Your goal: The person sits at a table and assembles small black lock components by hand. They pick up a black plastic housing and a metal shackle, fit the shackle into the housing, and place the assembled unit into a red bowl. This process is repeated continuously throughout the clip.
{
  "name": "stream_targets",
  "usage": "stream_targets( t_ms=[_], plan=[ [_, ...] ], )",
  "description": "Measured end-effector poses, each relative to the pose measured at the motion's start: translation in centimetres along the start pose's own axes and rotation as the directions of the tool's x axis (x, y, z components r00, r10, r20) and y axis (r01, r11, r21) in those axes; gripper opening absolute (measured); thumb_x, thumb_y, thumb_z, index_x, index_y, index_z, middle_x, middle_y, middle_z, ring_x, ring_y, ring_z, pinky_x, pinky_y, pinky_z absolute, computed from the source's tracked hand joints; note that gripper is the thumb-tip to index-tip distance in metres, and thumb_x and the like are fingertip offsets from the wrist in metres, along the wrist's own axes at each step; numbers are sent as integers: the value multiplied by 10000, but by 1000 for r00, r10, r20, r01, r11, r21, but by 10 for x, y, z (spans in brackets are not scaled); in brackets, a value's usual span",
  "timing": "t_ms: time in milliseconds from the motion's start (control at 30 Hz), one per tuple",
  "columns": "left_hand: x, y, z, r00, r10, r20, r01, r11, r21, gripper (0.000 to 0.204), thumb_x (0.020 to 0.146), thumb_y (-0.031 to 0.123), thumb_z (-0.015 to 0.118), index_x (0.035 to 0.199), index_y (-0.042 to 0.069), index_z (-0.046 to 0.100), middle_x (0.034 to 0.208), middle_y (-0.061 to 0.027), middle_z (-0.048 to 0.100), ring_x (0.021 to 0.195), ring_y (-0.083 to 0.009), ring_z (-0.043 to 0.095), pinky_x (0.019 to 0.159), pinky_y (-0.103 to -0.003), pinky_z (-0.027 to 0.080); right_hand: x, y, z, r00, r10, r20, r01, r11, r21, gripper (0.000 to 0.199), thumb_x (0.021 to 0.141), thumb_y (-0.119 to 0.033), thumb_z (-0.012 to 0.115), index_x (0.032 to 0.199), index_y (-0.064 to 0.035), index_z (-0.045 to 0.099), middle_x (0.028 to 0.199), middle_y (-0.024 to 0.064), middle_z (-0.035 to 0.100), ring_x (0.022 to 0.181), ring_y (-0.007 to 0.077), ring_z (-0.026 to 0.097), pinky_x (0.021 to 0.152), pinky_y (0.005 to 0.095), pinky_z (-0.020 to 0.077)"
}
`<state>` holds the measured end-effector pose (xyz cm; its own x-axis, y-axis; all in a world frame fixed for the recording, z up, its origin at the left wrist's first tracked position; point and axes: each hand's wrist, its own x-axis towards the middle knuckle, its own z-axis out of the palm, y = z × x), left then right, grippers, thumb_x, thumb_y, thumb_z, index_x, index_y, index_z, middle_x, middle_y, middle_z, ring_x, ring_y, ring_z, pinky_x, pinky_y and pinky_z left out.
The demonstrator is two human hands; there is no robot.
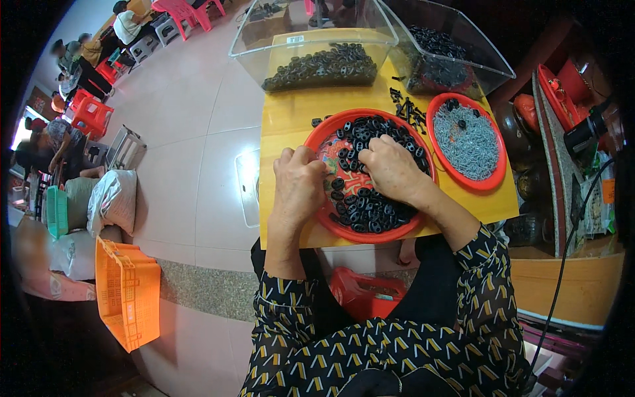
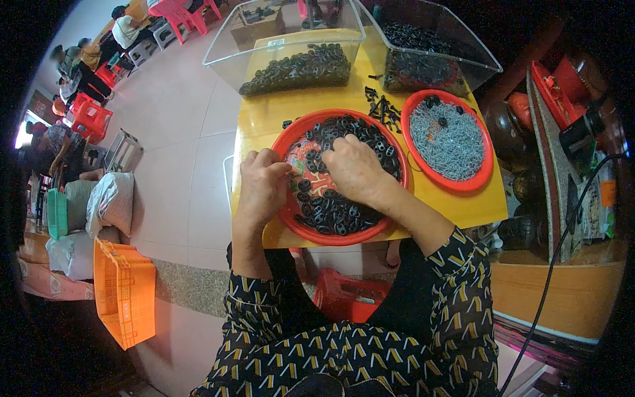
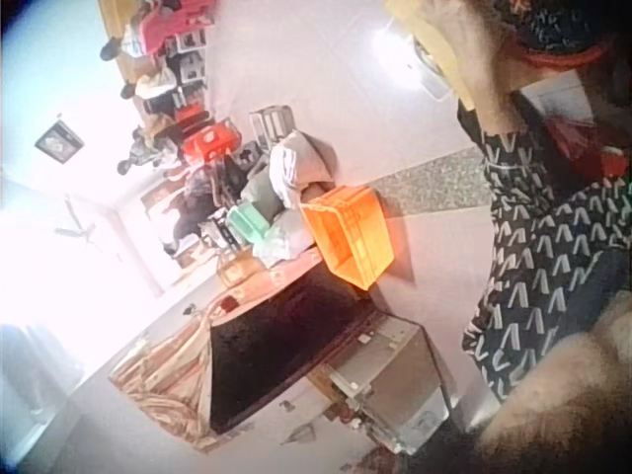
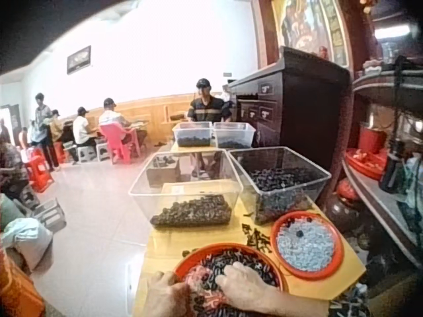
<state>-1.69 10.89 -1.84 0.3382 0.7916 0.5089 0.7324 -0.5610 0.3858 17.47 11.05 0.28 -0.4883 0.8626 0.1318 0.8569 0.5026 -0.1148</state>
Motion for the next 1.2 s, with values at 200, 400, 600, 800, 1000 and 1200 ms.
stream_targets(
  t_ms=[200,400,600,800,1000,1200],
  plan=[
    [6,8,9,987,-5,163,-9,996,90,78,613,74,613,686,54,630,790,-83,542,795,-262,494,694,-382,350,-4,2,4,997,44,-68,-38,996,85,100,669,-58,582,763,-26,590,798,151,548,819,305,524,743,384,447],
    [10,11,16,979,-3,202,-33,984,176,115,601,23,582,717,25,581,784,-111,541,799,-279,507,703,-389,343,-5,4,-5,971,103,-215,-28,945,327,93,699,-83,590,768,-24,569,760,164,535,776,330,527,708,405,434],
    [11,6,14,998,-14,65,11,999,35,134,607,-15,599,724,28,550,775,-118,542,759,-269,522,692,-361,381,-2,-5,-19,945,316,-84,-163,678,717,22,770,-8,535,772,13,530,743,110,552,690,166,531,626,276,417],
    [12,17,3,976,-207,-69,126,793,-596,119,752,-64,579,856,-8,560,770,-102,602,720,-163,592,649,-262,468,2,-1,-2,973,229,-21,-94,478,873,147,765,-26,521,900,23,553,740,139,605,690,190,603,644,325,472],
    [9,23,9,964,-236,-122,94,735,-672,154,727,-76,602,857,1,571,782,-74,595,726,-130,576,663,-247,464,4,-14,-7,982,188,34,-91,305,948,146,811,-72,552,884,53,570,785,81,604,700,120,575,613,272,479],
    [8,22,6,966,-211,-148,67,760,-646,148,715,-74,622,838,-1,585,786,-49,591,718,-111,557,657,-237,455,7,-15,-3,980,197,-4,-57,302,951,103,817,-40,530,860,46,570,764,73,588,692,109,562,584,258,470]
  ],
)
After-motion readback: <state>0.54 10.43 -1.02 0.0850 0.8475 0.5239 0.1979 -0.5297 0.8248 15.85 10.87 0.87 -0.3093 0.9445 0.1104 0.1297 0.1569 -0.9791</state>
